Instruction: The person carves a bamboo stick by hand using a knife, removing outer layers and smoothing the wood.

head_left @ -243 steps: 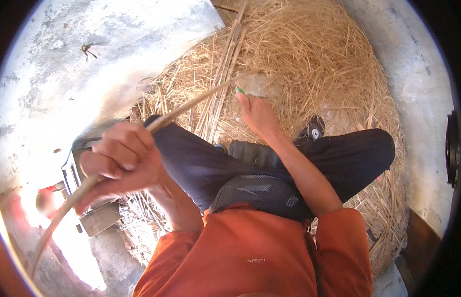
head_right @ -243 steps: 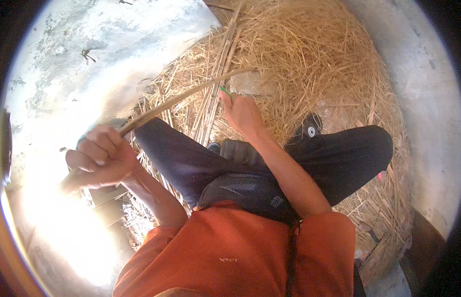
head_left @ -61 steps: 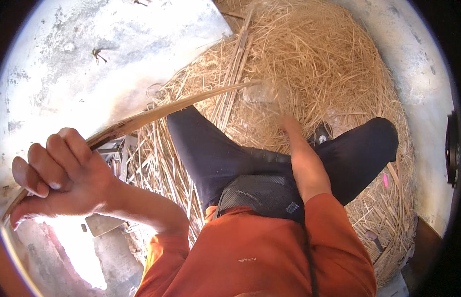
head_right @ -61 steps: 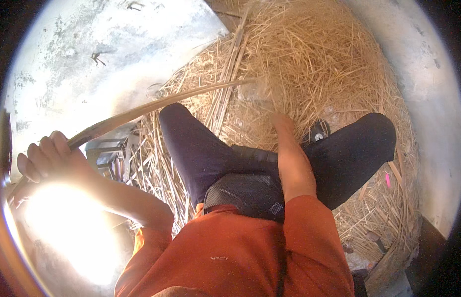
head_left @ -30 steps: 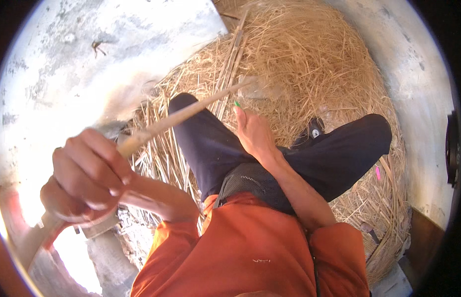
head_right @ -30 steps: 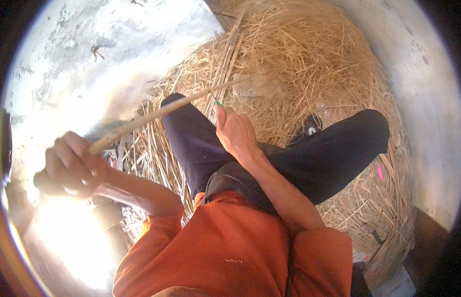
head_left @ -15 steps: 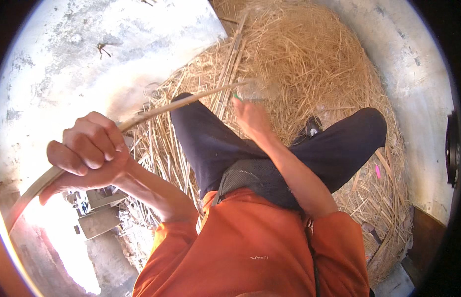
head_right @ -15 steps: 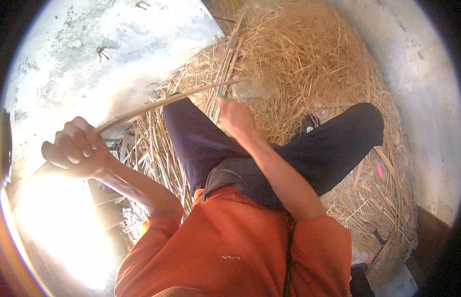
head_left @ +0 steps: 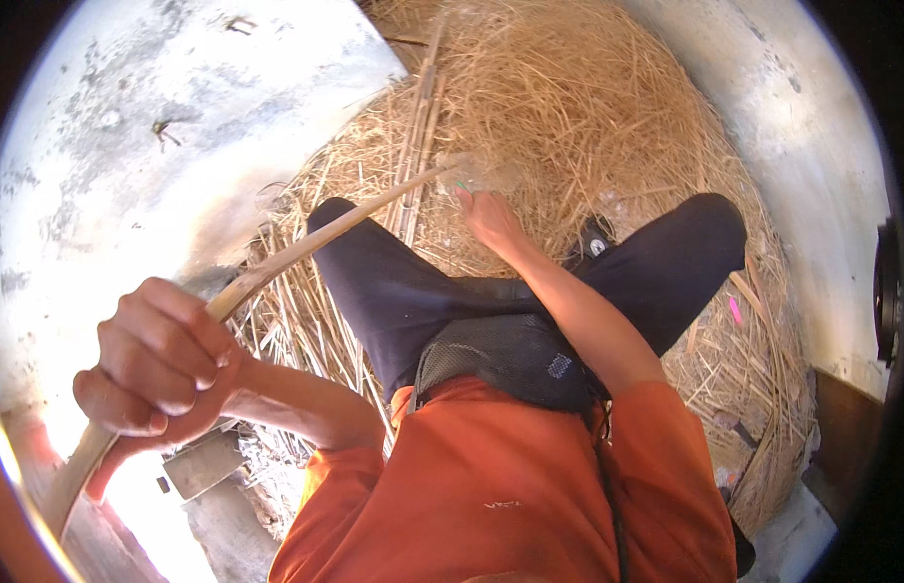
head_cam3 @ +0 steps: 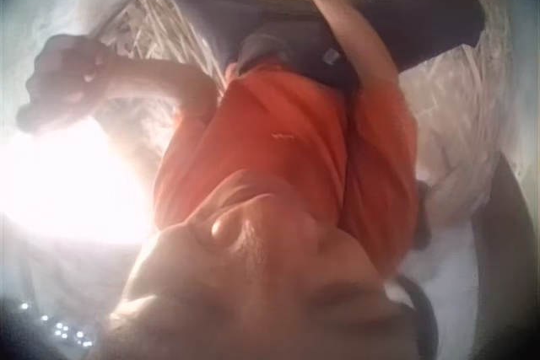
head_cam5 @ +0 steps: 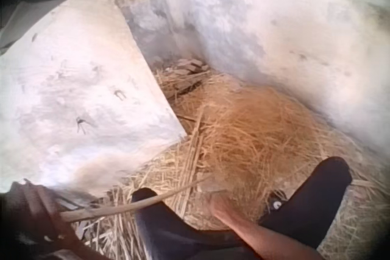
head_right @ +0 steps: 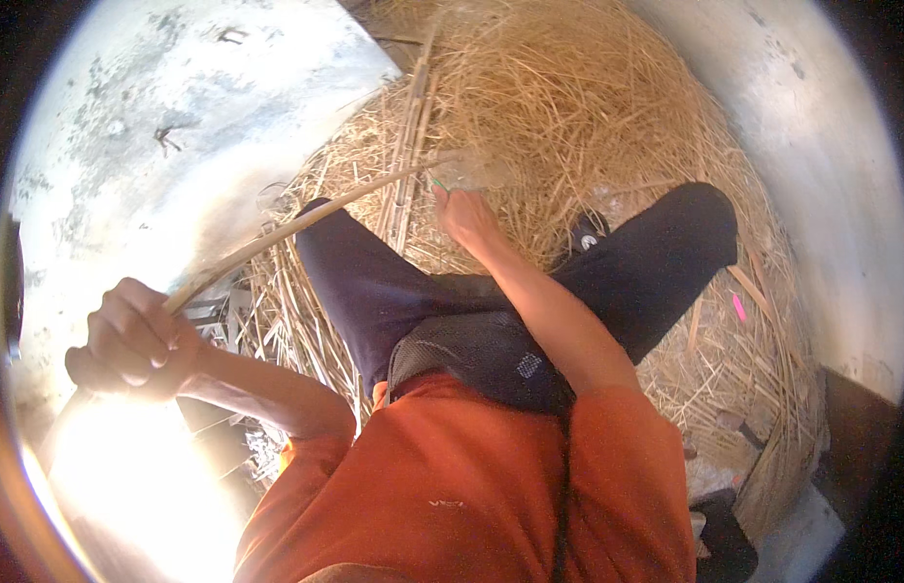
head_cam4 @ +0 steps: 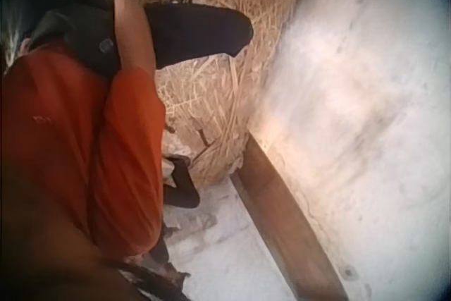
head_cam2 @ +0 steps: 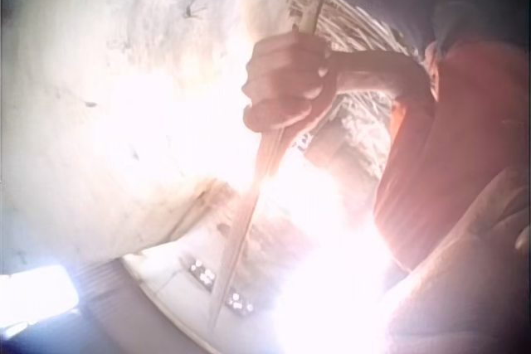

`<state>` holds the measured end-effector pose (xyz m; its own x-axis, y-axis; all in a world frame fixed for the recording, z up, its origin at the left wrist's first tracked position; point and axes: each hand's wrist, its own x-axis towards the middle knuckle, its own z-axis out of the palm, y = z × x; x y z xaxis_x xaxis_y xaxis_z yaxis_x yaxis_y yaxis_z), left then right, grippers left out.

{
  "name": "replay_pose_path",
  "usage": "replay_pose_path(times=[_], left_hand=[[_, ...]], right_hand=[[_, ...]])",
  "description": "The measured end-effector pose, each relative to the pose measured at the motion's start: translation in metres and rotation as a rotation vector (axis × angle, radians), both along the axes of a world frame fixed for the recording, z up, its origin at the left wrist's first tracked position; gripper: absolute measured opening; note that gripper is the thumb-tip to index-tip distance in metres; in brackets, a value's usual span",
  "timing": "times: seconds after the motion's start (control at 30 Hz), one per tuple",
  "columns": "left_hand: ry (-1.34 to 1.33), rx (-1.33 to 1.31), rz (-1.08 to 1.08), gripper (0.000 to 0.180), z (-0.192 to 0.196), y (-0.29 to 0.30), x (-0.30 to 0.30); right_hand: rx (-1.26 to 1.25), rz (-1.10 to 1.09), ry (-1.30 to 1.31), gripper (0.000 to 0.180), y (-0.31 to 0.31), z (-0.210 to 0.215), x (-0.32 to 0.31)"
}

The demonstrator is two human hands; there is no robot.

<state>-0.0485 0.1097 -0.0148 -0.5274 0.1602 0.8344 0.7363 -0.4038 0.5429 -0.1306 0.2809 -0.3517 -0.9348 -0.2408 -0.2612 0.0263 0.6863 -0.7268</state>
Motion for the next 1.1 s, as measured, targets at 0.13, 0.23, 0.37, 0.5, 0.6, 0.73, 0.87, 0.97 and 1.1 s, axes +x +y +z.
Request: replay_pose_path(times=[0.13, 0.23, 0.37, 0.5, 0.6, 0.73, 0.87, 0.97, 1.1], left_hand=[[-0.025, 0.041, 0.091, 0.055, -0.002, -0.002, -0.003], [-0.051, 0.093, 0.146, 0.054, -0.003, -0.011, -0.010], [-0.076, 0.123, 0.164, 0.052, -0.001, -0.031, -0.001], [-0.094, 0.139, 0.100, 0.050, -0.005, -0.039, -0.002], [-0.075, 0.156, 0.021, 0.048, -0.006, -0.023, -0.006], [-0.033, 0.136, 0.014, 0.045, -0.004, -0.011, -0.006], [-0.041, 0.128, 0.028, 0.045, -0.007, -0.011, -0.002], [-0.045, 0.125, 0.000, 0.046, -0.008, -0.011, -0.004], [-0.066, 0.107, 0.073, 0.047, -0.007, -0.024, 0.000]], right_hand=[[-0.023, -0.147, -0.010, 0.058, 0.014, -0.048, -0.006], [-0.050, -0.218, 0.028, 0.057, 0.022, -0.080, -0.005], [-0.254, -0.184, -0.161, 0.057, 0.006, 0.018, -0.009], [-0.579, 0.028, 0.022, 0.052, -0.012, 0.093, 0.012], [-0.700, 0.081, 0.175, 0.042, -0.026, 0.123, 0.044], [-0.413, 0.101, 0.473, 0.033, -0.031, 0.102, 0.051], [-0.341, 0.081, 0.181, 0.031, -0.023, 0.118, 0.053], [-0.406, 0.048, 0.195, 0.032, -0.022, 0.110, 0.052], [-0.356, 0.066, 0.245, 0.033, -0.023, 0.099, 0.049]])
